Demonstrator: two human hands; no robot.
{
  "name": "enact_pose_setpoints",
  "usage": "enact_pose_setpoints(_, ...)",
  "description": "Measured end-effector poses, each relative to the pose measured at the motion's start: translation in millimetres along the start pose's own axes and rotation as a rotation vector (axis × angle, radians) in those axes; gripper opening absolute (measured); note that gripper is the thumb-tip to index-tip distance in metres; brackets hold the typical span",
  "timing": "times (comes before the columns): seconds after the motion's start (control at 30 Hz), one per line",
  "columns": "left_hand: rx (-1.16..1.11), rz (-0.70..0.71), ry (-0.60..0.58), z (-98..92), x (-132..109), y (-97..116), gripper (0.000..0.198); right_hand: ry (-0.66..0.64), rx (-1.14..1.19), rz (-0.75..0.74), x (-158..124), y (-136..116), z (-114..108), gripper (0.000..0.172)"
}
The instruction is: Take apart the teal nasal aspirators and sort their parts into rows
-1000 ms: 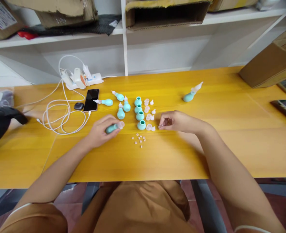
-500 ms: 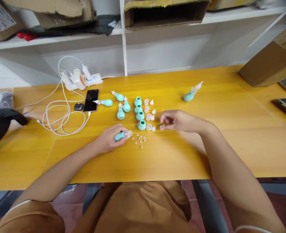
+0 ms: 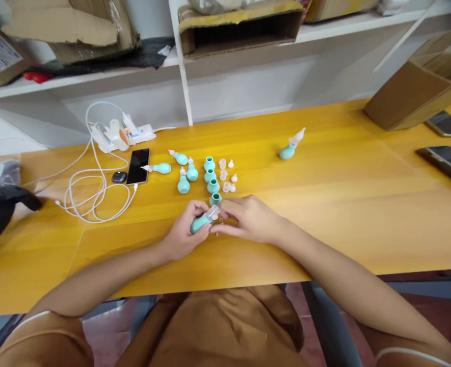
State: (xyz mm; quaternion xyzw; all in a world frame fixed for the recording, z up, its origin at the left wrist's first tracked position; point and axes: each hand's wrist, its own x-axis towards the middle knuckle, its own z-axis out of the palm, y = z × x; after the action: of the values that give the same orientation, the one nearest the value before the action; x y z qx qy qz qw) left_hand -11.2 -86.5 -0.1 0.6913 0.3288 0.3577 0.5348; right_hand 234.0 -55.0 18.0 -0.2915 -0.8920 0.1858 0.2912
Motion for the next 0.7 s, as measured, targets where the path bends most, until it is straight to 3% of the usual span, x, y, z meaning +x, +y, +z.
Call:
enact_pose_setpoints(0.27,-0.020,0.042,0.007,6.6,0,-22,0.026,-0.033,0.138,0.015,-2,6,-3,0.030)
enact_pose_setpoints(0.6,0.091,0.118,0.045,5.9,1,-23,0.026,-0.045,0.294,0.117,-3,-1,2,0.013)
enact_pose_setpoints(0.7,0.120,0.129,0.039,6.0,-1,-22,0.028,-0.070,0.372,0.129,-2,0,2,0.021)
